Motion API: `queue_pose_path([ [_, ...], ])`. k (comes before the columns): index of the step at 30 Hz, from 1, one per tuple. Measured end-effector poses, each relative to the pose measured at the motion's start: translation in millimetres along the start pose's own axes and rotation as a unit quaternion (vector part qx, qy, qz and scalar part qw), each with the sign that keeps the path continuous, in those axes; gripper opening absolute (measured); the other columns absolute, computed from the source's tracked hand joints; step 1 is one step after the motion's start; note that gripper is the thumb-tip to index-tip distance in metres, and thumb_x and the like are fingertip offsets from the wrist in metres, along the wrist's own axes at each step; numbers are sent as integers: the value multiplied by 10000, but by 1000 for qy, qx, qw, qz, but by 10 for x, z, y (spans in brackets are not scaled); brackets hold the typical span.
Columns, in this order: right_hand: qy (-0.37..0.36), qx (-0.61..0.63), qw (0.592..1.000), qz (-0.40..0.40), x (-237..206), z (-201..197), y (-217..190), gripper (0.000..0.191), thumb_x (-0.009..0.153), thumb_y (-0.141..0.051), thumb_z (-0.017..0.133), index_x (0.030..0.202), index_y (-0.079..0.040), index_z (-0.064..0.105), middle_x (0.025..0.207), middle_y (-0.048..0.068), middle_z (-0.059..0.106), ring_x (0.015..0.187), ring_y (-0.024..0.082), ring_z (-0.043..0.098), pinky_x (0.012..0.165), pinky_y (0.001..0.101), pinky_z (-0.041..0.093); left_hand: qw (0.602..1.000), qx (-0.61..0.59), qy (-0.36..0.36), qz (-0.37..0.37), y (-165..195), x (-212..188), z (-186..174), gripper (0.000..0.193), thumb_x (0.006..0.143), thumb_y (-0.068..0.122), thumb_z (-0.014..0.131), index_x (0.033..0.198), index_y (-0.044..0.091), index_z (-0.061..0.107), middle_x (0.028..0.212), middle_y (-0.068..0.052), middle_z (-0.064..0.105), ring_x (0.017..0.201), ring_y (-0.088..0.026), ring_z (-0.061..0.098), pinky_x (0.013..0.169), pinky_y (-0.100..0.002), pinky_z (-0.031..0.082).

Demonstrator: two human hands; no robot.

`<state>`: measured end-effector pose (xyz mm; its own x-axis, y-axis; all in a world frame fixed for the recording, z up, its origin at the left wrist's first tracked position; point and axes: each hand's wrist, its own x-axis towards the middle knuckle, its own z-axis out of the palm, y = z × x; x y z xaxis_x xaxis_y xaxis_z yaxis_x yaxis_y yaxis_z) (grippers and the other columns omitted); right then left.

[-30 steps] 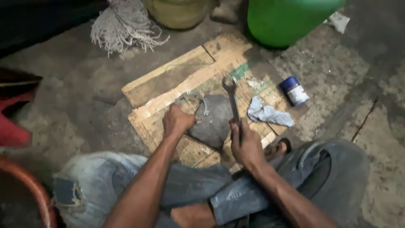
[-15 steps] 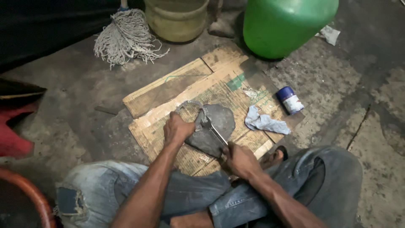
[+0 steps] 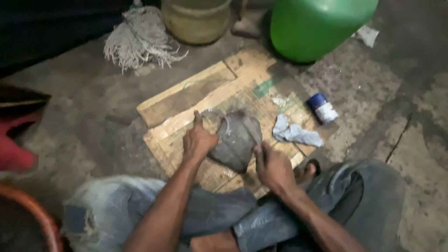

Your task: The person sits on the floor and repeatedly strikes a small metal object with a hammer to shape it. The object is held in place on a flat stone resting on a piece of cardboard. The person adjusts the object's position occasionally while continuing to hammer it.

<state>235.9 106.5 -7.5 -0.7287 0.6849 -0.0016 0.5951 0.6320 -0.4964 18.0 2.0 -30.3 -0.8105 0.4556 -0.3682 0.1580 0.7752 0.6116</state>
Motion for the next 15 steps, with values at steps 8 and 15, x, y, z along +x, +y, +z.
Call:
queue_pose_path([
  [8,-98,-39,994,-15,57,-70,-59,312,934,-332,588,1069,-60,659,831,270,704,820,489,684,735,583,514,1000,5,-1,-1,-3,-2,-34,1052,697,226,749,1615,103,252,1168,-321,684,1142,-457,662,1012,-466,528],
  [15,-108,-24,994,16,58,-139,-136,319,992,-298,519,1225,-88,580,792,286,685,802,514,666,729,607,493,1000,3,15,12,-5,12,-39,1073,669,222,771,1600,89,255,1165,-327,675,1132,-453,661,1002,-462,532],
])
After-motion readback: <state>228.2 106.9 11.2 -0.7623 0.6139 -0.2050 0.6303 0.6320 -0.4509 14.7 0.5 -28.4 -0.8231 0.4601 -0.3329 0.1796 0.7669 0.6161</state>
